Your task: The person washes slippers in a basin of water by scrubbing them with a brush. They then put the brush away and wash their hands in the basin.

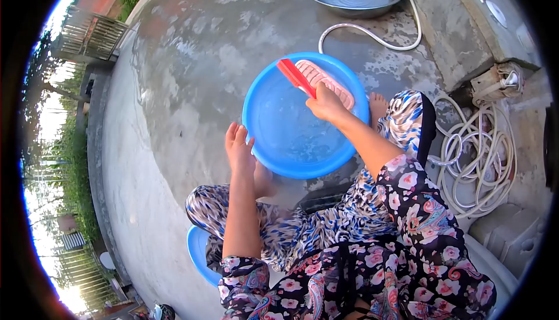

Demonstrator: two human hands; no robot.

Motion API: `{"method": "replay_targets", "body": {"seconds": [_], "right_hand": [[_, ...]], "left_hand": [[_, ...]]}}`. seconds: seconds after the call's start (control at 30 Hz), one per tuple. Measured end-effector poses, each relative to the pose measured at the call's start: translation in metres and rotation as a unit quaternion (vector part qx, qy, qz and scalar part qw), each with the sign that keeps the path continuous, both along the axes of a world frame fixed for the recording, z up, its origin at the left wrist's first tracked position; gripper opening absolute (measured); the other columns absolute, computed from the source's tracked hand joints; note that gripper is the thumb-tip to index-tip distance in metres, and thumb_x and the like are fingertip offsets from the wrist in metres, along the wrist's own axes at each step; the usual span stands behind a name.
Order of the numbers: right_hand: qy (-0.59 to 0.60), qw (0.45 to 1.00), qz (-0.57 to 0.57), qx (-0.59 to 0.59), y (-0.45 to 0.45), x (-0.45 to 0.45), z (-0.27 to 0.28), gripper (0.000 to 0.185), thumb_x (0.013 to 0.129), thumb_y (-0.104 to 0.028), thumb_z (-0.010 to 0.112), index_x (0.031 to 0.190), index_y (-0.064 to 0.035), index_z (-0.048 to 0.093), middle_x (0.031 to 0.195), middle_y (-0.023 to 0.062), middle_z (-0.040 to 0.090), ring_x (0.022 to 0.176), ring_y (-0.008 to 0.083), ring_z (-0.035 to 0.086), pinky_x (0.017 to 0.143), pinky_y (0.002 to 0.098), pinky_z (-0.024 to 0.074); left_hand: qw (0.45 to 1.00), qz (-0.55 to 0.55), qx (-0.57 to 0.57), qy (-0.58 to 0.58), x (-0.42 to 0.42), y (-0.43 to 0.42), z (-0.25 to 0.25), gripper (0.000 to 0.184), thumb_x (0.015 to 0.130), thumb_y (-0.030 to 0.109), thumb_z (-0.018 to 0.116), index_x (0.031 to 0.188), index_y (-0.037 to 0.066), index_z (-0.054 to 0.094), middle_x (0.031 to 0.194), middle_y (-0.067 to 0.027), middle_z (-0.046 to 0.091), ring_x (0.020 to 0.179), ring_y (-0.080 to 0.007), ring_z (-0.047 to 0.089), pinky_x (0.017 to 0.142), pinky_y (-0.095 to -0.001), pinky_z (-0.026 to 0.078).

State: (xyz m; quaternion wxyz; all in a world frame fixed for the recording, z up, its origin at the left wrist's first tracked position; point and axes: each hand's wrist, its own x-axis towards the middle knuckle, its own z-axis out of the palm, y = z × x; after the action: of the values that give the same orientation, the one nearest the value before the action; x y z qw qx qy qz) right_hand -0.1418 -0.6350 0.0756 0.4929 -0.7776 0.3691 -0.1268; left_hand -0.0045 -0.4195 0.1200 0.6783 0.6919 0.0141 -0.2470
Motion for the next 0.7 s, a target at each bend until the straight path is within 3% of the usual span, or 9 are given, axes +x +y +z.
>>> {"method": "replay_targets", "body": {"seconds": [0.07,0.17,0.2,0.37,0.43,0.53,0.7], "right_hand": [[0.045,0.998,-0.036,-0.023,-0.002,-0.006,-0.011,0.042,0.077,-0.025,0.056,0.106,0.0055,0.050,0.100,0.0284,0.060,0.094,0.0402,0.060,0.081,0.0459,0.0461],[0.106,0.985,-0.106,-0.084,-0.006,-0.015,-0.026,0.042,0.077,-0.026,0.060,0.106,0.0038,0.051,0.103,0.0250,0.060,0.097,0.0382,0.059,0.083,0.0447,0.0458],[0.152,0.977,-0.135,-0.056,-0.010,-0.010,-0.031,0.044,0.077,-0.029,0.064,0.107,0.0011,0.052,0.106,0.0211,0.060,0.099,0.0366,0.058,0.084,0.0437,0.0462],[0.208,0.954,-0.152,-0.151,-0.034,-0.011,-0.078,0.036,0.076,-0.028,0.067,0.098,-0.0027,0.054,0.100,0.0175,0.058,0.097,0.0343,0.056,0.082,0.0429,0.0461],[0.256,0.941,-0.091,-0.200,-0.040,-0.010,-0.087,0.038,0.078,-0.028,0.066,0.105,-0.0051,0.052,0.113,0.0163,0.055,0.108,0.0338,0.053,0.086,0.0419,0.0467],[0.211,0.935,-0.049,-0.280,-0.028,0.004,-0.115,0.034,0.078,-0.025,0.066,0.103,-0.0066,0.051,0.113,0.0165,0.054,0.110,0.0342,0.051,0.087,0.0419,0.0463],[0.296,0.944,-0.080,-0.122,-0.002,0.011,-0.116,0.045,0.075,-0.024,0.069,0.109,-0.0071,0.045,0.112,0.0195,0.054,0.104,0.0383,0.055,0.085,0.0449,0.0464]], "left_hand": [[0.996,-0.080,0.022,-0.024,-0.008,-0.029,0.008,0.053,0.088,0.024,0.059,0.134,0.006,0.039,0.131,-0.0108,0.042,0.116,-0.0208,0.045,0.093,-0.0387,0.039],[0.989,-0.145,0.034,0.003,-0.011,-0.055,-0.012,0.055,0.088,0.025,0.059,0.134,0.005,0.038,0.133,-0.0109,0.041,0.117,-0.0226,0.045,0.094,-0.0391,0.038],[0.987,-0.153,0.028,0.036,-0.013,-0.060,-0.016,0.055,0.088,0.025,0.059,0.135,0.005,0.037,0.133,-0.0109,0.041,0.120,-0.0239,0.043,0.095,-0.0399,0.038],[0.979,-0.093,-0.023,0.179,-0.035,-0.060,-0.084,0.051,0.089,0.024,0.058,0.133,0.007,0.038,0.126,-0.0096,0.045,0.117,-0.0245,0.044,0.093,-0.0430,0.039],[0.970,-0.068,-0.031,0.231,-0.042,-0.052,-0.102,0.051,0.089,0.024,0.058,0.133,0.007,0.039,0.126,-0.0101,0.046,0.116,-0.0253,0.045,0.093,-0.0428,0.040],[0.965,-0.033,-0.029,0.259,-0.051,-0.041,-0.122,0.050,0.089,0.024,0.058,0.132,0.007,0.039,0.124,-0.0101,0.048,0.115,-0.0257,0.046,0.091,-0.0422,0.040],[0.956,-0.045,0.007,0.290,-0.060,-0.033,-0.119,0.051,0.088,0.023,0.058,0.132,0.006,0.039,0.125,-0.0098,0.048,0.115,-0.0246,0.046,0.090,-0.0413,0.040]]}}
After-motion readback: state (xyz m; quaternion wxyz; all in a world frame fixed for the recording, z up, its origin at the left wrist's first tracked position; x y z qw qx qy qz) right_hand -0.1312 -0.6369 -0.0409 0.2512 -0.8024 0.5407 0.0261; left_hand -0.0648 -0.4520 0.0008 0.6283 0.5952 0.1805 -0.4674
